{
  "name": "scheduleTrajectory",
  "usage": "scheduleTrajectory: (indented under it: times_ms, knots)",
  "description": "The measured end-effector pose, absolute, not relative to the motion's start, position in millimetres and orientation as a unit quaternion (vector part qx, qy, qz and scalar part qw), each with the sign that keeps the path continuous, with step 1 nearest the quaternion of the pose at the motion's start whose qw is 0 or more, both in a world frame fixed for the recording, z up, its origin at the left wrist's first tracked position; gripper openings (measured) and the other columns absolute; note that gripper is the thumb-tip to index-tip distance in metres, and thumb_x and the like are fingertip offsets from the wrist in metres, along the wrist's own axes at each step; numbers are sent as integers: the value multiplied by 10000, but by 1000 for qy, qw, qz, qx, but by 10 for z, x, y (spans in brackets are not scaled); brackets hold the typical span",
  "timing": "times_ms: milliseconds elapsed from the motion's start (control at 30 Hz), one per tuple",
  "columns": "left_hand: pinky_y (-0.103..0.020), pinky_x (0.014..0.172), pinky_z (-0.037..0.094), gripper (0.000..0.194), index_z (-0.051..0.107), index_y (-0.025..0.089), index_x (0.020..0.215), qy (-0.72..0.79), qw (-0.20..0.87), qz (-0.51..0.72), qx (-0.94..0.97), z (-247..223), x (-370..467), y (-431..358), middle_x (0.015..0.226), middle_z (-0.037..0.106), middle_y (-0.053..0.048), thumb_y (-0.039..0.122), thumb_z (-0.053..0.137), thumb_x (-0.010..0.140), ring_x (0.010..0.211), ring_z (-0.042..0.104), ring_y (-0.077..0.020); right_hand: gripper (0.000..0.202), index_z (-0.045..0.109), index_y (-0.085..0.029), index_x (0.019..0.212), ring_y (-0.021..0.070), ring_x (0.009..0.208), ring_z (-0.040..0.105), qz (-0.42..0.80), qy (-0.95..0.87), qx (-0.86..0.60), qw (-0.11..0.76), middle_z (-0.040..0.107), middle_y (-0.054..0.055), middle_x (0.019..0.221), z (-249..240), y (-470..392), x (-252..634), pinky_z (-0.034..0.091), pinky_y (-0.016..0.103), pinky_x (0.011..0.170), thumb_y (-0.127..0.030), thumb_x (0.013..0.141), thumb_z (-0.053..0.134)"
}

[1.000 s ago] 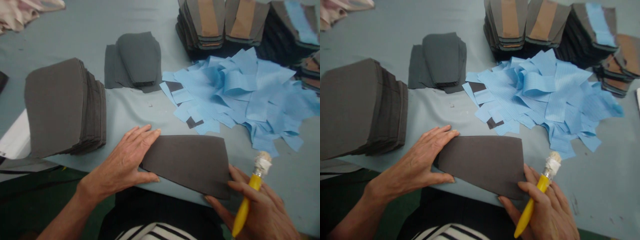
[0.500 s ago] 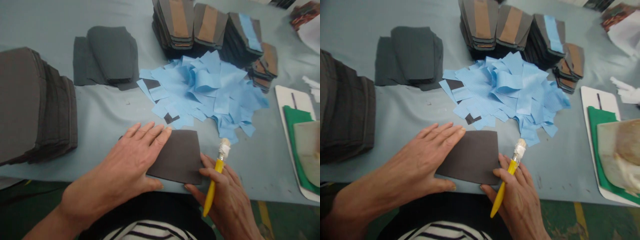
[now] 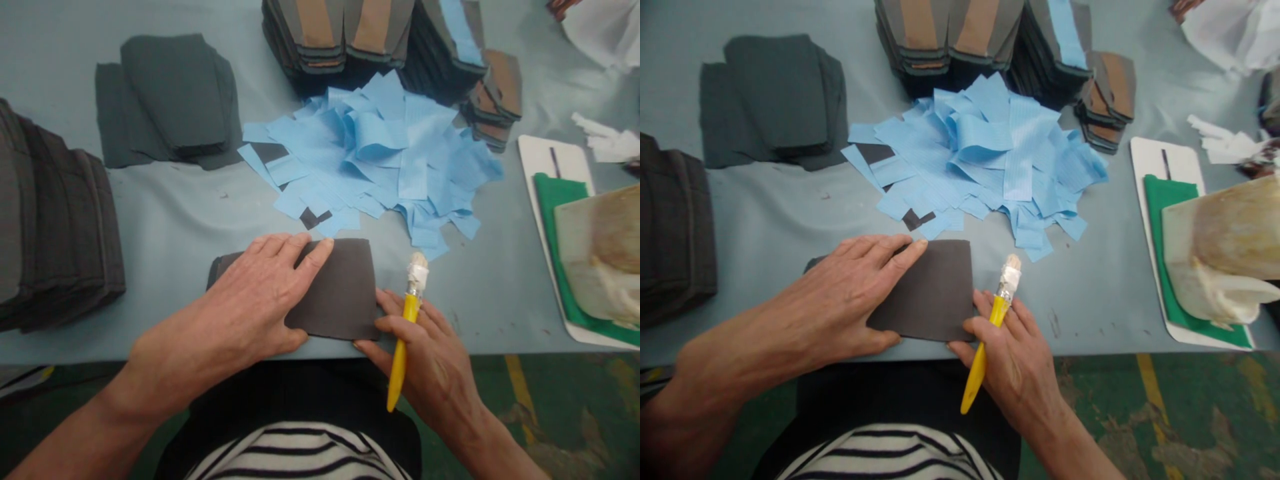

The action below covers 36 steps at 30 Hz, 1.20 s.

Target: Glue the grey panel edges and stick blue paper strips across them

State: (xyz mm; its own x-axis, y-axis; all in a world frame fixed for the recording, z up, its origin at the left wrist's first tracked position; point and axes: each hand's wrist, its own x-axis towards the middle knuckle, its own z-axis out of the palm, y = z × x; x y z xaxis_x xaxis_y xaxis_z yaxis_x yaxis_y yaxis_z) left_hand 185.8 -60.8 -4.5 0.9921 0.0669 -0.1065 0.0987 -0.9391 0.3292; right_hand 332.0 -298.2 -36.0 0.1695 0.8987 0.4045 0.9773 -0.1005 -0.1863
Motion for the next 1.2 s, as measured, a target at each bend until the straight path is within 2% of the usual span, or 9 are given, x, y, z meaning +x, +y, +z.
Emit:
scheduleTrajectory:
  times_ms: [333, 467, 533, 567, 633, 733, 833, 1033, 1200]
  knots:
    - [-493, 1203, 396, 1007, 288, 179, 1649, 57, 152, -84, 983, 30, 1885, -662, 1582, 476, -175, 249, 760, 762, 1415, 491, -364, 155, 572, -171, 1040, 317, 1136, 767, -109, -638, -733, 209, 776, 231, 1200, -402, -2992, 3267, 538, 472, 1036, -301, 1058, 655]
    - [-611, 1286, 275, 1292, 216, 114, 1671, 77, 152, -105, 980, 30, 1852, -716, 1750, 245, -261, 484, 955, 677, 1600, 275, -459, 223, 556, -169, 1065, 339, 1154, 757, -104, -627, -746, 201, 742, 265, 1275, -394, -3134, 3311, 520, 506, 1038, -375, 1062, 641]
    - [-648, 1297, 246, 1395, 220, 105, 1666, 80, 155, -72, 982, 71, 1800, -797, 1766, 195, -269, 630, 973, 615, 1625, 206, -485, 233, 562, -178, 1079, 334, 1171, 747, -101, -621, -753, 194, 724, 248, 1334, -420, -3255, 3371, 529, 489, 1017, -374, 1038, 681]
    - [-638, 1303, 250, 1372, 243, 111, 1658, 76, 159, -48, 983, 100, 1773, -853, 1765, 221, -251, 677, 950, 628, 1627, 216, -474, 249, 558, -182, 1095, 336, 1190, 736, -94, -623, -752, 192, 703, 243, 1377, -443, -3308, 3407, 537, 478, 996, -337, 1005, 731]
    - [-582, 1289, 322, 1164, 362, 105, 1597, 83, 159, 15, 984, 155, 1726, -981, 1710, 385, -212, 667, 896, 728, 1584, 349, -432, 241, 568, -206, 1065, 330, 1146, 744, -105, -623, -745, 215, 736, 190, 1342, -497, -3364, 3461, 555, 430, 889, -329, 979, 757]
    - [-468, 1196, 462, 637, 533, 122, 1455, 107, 154, 76, 979, 181, 1670, -1151, 1531, 622, -117, 496, 713, 971, 1430, 558, -331, 249, 596, -217, 1061, 332, 1121, 752, -68, -562, -769, 296, 745, 158, 1334, -529, -3292, 3442, 566, 444, 894, -281, 937, 802]
    - [-404, 1055, 546, 321, 635, 139, 1300, 136, 160, 101, 972, 129, 1619, -1230, 1350, 726, -73, 312, 601, 1032, 1248, 662, -283, 248, 586, -239, 1108, 290, 1190, 736, -13, -565, -762, 316, 720, 113, 1393, -469, -3105, 3342, 570, 434, 972, -236, 953, 780]
    - [-391, 947, 570, 214, 672, 152, 1181, 171, 155, 93, 969, -30, 1583, -1262, 1273, 740, -64, 269, 621, 1009, 1165, 672, -273, 110, 604, -233, 1134, 241, 1338, 646, 35, -641, -720, 264, 630, 101, 1511, -343, -2772, 3296, 543, 372, 1055, -230, 1037, 657]
    - [-370, 1024, 530, 329, 673, 117, 1248, 176, 127, 107, 970, -94, 1572, -1308, 1308, 735, -69, 304, 679, 978, 1198, 659, -260, 74, 636, -163, 1115, 244, 1270, 682, -11, -696, -679, 234, 705, 156, 1376, -329, -2617, 3306, 547, 334, 1035, -209, 1065, 607]
